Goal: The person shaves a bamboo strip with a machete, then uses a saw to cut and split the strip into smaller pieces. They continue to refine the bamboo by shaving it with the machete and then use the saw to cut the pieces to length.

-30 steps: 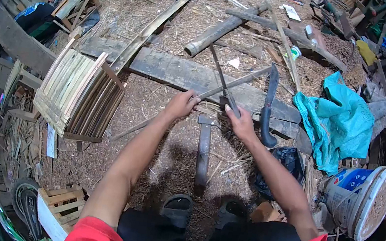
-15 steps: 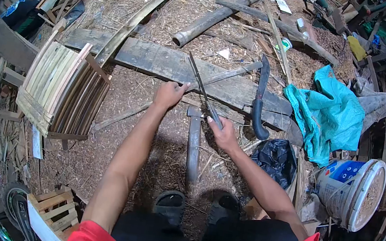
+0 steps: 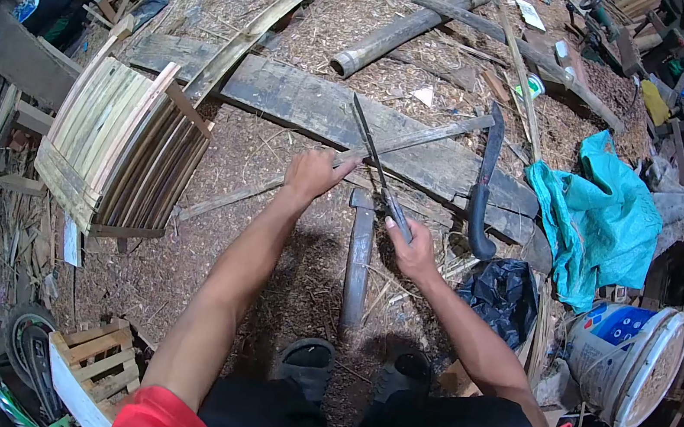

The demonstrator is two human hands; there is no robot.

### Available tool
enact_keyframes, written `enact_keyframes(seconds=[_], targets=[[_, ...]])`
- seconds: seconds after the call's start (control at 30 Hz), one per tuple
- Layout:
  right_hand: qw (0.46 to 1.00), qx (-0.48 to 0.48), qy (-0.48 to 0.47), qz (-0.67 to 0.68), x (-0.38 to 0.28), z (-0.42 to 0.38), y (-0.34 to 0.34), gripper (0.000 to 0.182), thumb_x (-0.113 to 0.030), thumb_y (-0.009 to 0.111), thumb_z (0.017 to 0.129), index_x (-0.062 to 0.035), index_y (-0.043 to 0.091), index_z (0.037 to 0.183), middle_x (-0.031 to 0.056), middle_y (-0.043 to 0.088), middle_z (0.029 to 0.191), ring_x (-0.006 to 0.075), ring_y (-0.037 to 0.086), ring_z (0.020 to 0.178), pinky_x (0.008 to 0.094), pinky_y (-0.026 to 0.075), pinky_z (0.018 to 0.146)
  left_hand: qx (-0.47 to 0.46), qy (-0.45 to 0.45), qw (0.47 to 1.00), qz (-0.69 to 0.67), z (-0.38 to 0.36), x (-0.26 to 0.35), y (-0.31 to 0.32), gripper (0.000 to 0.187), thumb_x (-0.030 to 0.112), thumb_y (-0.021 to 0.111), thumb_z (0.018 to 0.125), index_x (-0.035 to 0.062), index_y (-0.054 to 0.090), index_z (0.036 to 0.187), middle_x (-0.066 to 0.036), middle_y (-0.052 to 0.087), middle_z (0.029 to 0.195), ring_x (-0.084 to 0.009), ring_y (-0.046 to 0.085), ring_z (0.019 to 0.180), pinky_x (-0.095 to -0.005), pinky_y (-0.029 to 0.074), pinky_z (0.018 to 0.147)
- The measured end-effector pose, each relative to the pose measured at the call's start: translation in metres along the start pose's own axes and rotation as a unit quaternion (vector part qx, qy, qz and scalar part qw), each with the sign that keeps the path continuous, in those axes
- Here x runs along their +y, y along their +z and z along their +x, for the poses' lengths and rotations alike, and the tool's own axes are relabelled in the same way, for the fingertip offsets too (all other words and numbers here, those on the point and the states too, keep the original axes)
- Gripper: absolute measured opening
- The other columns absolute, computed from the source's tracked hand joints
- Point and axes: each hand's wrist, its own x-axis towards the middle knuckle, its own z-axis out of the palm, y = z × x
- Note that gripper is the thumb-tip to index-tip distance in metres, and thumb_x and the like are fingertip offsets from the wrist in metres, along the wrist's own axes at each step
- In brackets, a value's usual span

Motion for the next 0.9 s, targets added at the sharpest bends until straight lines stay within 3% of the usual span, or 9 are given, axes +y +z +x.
enact_keyframes(seconds=[0.17,0.2,0.3,0.4,0.5,0.53,0.63,0.9], targets=[[0.999,0.034,-0.004,0.038,-0.015,0.008,0.001,0.033,-0.027,0.06,0.096,-0.0033,0.054,0.073,-0.0045,0.04,0.06,0.0071,0.036,0.059,0.0294,0.031,0.052,0.036,-0.007,0.997,-0.072,0.014,0.012,-0.026,0.068,0.069,0.055,0.085,0.0023,0.061,0.098,-0.024,0.07,0.082,-0.0416,0.069,0.08,-0.0526,0.054,0.07],[0.998,0.046,-0.003,0.045,-0.023,0.01,0.0,0.034,-0.027,0.06,0.096,-0.0036,0.054,0.072,-0.0046,0.039,0.06,0.007,0.036,0.059,0.0293,0.03,0.052,0.041,0.013,0.996,-0.074,0.017,0.021,-0.038,0.063,0.065,0.058,0.086,0.004,0.055,0.102,-0.022,0.07,0.082,-0.0411,0.069,0.08,-0.0521,0.053,0.068],[0.995,0.071,0.019,0.064,-0.001,0.023,-0.005,0.038,-0.03,0.059,0.096,-0.0036,0.051,0.07,-0.0045,0.039,0.06,0.0072,0.036,0.06,0.0302,0.03,0.052,0.053,0.095,0.992,-0.057,0.036,0.038,-0.048,0.053,0.057,0.06,0.088,0.0055,0.056,0.102,-0.02,0.069,0.093,-0.0399,0.068,0.084,-0.0485,0.053,0.067],[0.996,0.072,0.019,0.051,0.011,0.031,-0.01,0.04,-0.032,0.059,0.096,-0.0022,0.051,0.071,-0.003,0.039,0.06,0.009,0.036,0.06,0.0325,0.031,0.053,0.103,0.158,0.982,-0.023,0.046,0.039,-0.022,0.04,0.042,0.067,0.088,0.0072,0.058,0.104,-0.016,0.064,0.101,-0.0358,0.061,0.095,-0.0461,0.048,0.077],[0.997,0.075,0.011,0.018,0.015,0.031,-0.014,0.038,-0.033,0.059,0.096,-0.0007,0.054,0.075,-0.0021,0.039,0.059,0.0098,0.037,0.06,0.0331,0.033,0.054,0.285,0.199,0.938,-0.013,0.047,0.042,0.002,0.034,0.032,0.07,0.086,0.008,0.061,0.107,-0.012,0.058,0.112,-0.0302,0.054,0.108,-0.0441,0.04,0.091],[0.997,0.075,0.018,0.019,0.013,0.032,-0.015,0.038,-0.033,0.059,0.096,-0.0003,0.055,0.077,-0.0021,0.039,0.06,0.0098,0.037,0.06,0.033,0.033,0.054,0.272,0.193,0.942,-0.043,0.048,0.045,0.009,0.034,0.026,0.071,0.084,0.0083,0.062,0.111,-0.01,0.055,0.117,-0.0284,0.05,0.114,-0.0453,0.033,0.098],[0.996,0.077,0.019,0.029,0.01,0.037,-0.014,0.037,-0.032,0.059,0.097,0.0007,0.057,0.08,-0.0025,0.04,0.06,0.0092,0.037,0.061,0.0319,0.033,0.054,0.233,0.223,0.942,-0.09,0.057,0.051,0.018,0.033,0.022,0.072,0.082,0.0097,0.064,0.111,-0.009,0.057,0.115,-0.0285,0.052,0.111,-0.0453,0.034,0.097],[0.994,0.067,0.037,0.081,0.019,0.039,-0.021,0.039,-0.033,0.056,0.098,0.0002,0.055,0.077,-0.0043,0.038,0.061,0.0076,0.035,0.061,0.0299,0.031,0.055,0.255,0.19,0.937,-0.145,0.065,0.053,0.018,0.026,0.019,0.073,0.078,0.0124,0.068,0.102,-0.006,0.062,0.105,-0.0267,0.054,0.109,-0.0437,0.034,0.098]])
